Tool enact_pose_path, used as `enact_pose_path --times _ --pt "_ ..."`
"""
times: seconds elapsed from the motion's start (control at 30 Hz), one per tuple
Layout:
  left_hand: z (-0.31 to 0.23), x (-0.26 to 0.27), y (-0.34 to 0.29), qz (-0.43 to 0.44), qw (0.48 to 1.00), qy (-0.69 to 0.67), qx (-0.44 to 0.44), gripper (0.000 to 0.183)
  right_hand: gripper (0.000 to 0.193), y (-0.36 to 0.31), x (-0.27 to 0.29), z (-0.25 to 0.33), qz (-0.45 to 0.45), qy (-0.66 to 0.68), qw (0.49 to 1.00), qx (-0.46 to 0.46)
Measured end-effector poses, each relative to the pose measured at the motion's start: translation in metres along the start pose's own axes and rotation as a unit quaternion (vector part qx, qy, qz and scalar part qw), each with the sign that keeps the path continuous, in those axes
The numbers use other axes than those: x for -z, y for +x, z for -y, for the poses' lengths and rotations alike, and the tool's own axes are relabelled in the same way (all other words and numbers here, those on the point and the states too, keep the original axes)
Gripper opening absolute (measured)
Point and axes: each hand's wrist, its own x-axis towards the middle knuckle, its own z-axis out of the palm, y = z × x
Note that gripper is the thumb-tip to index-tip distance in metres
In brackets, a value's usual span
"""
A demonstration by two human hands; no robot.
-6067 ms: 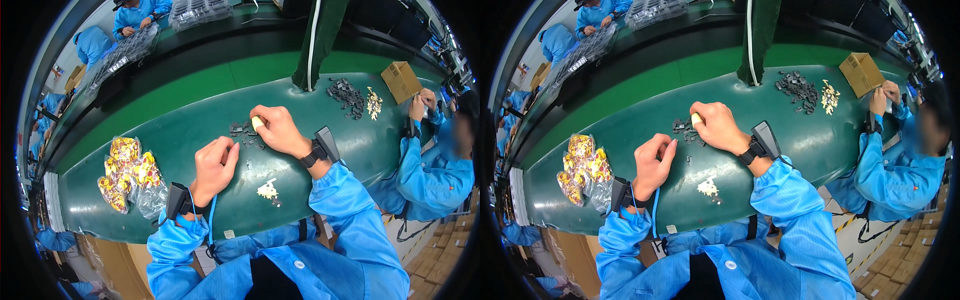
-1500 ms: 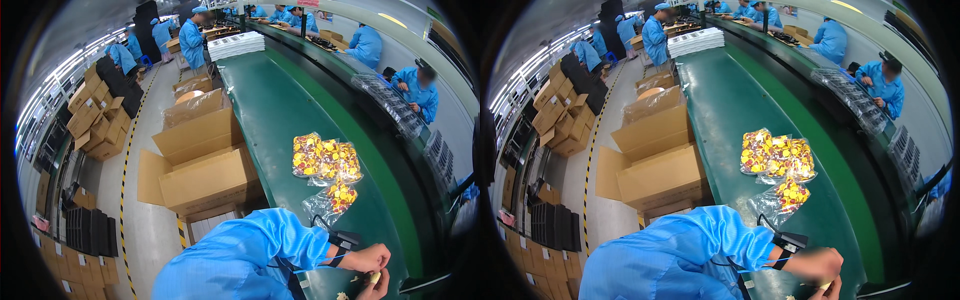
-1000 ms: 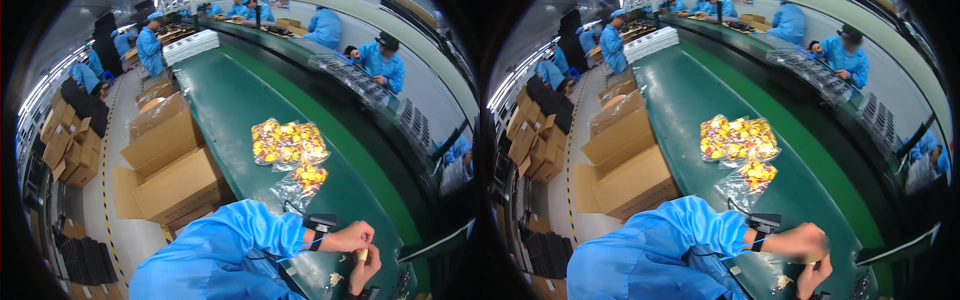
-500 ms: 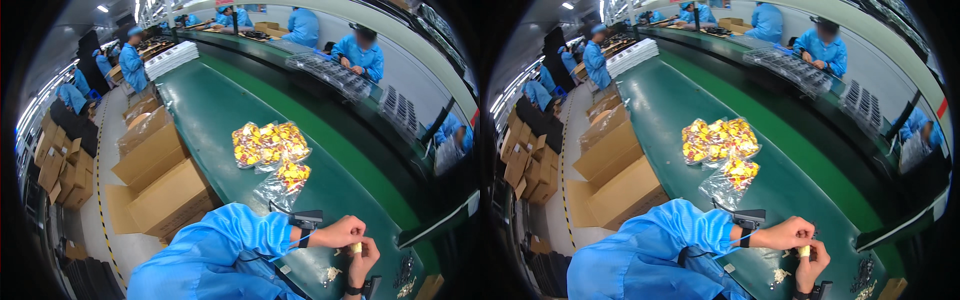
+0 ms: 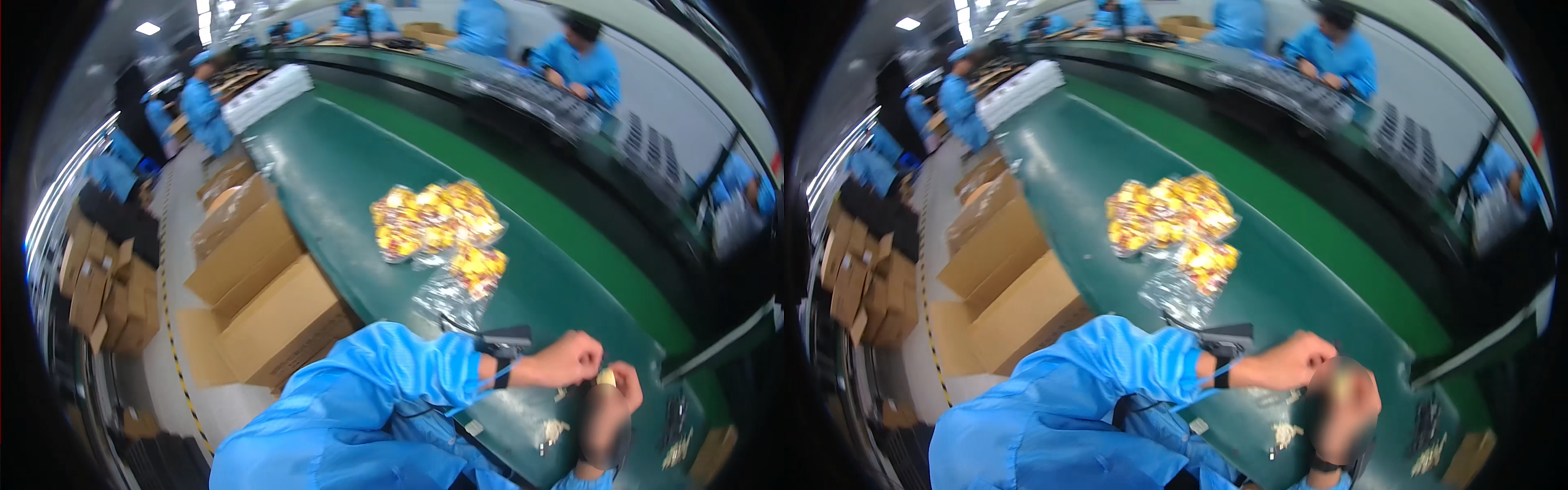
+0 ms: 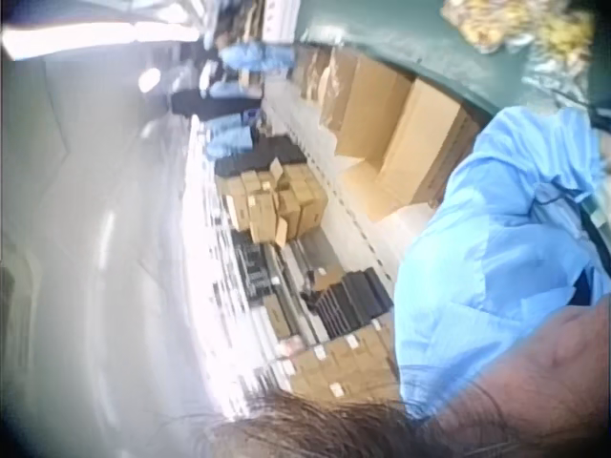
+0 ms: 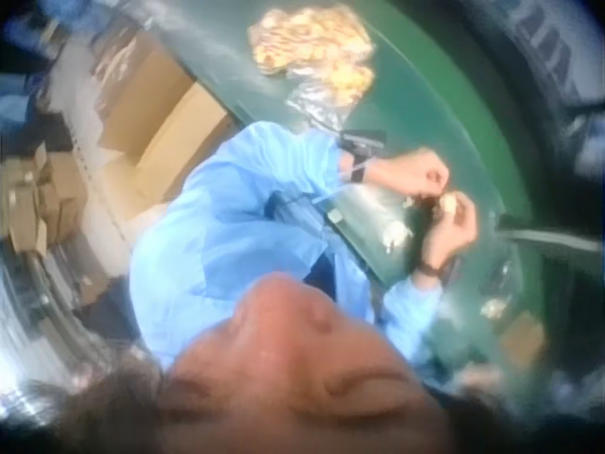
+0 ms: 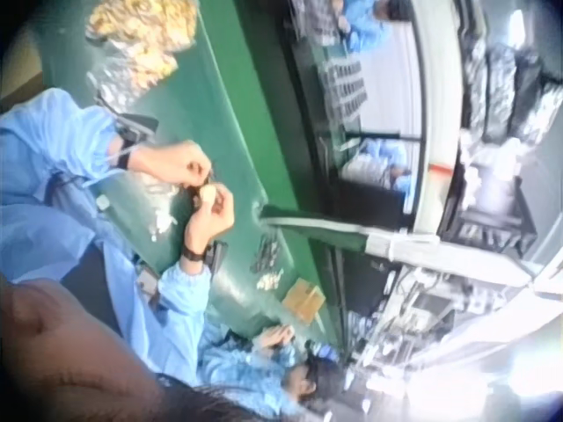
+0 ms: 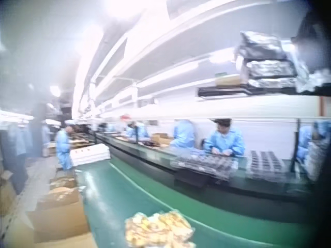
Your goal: Assembling small plastic components on a factory conveyor belt.
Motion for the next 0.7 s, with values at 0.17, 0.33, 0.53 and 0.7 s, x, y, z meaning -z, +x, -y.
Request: enact_pose_path --times 0.17,0.33,0.53,0.7 --pt "-0.013 0.026 -0.009 -0.008 0.998 -0.022 0.063 0.008 0.010 0.012 -0.016 -0.001 0.024 0.049 0.998 -0.011" --pt "-0.026 0.025 0.002 0.006 0.994 -0.013 0.106 0.007 0.016 0.024 0.000 -0.015 -0.004 0.115 0.993 -0.040" --pt "-0.023 0.019 -0.003 0.010 0.992 0.063 0.107 0.004 0.015 0.023 0.008 -0.016 -0.014 0.077 0.997 -0.003" --pt "-0.035 0.013 -0.005 0.130 0.946 0.270 0.126 0.009 0.015 0.022 0.008 -0.022 -0.023 0.070 0.997 -0.023"
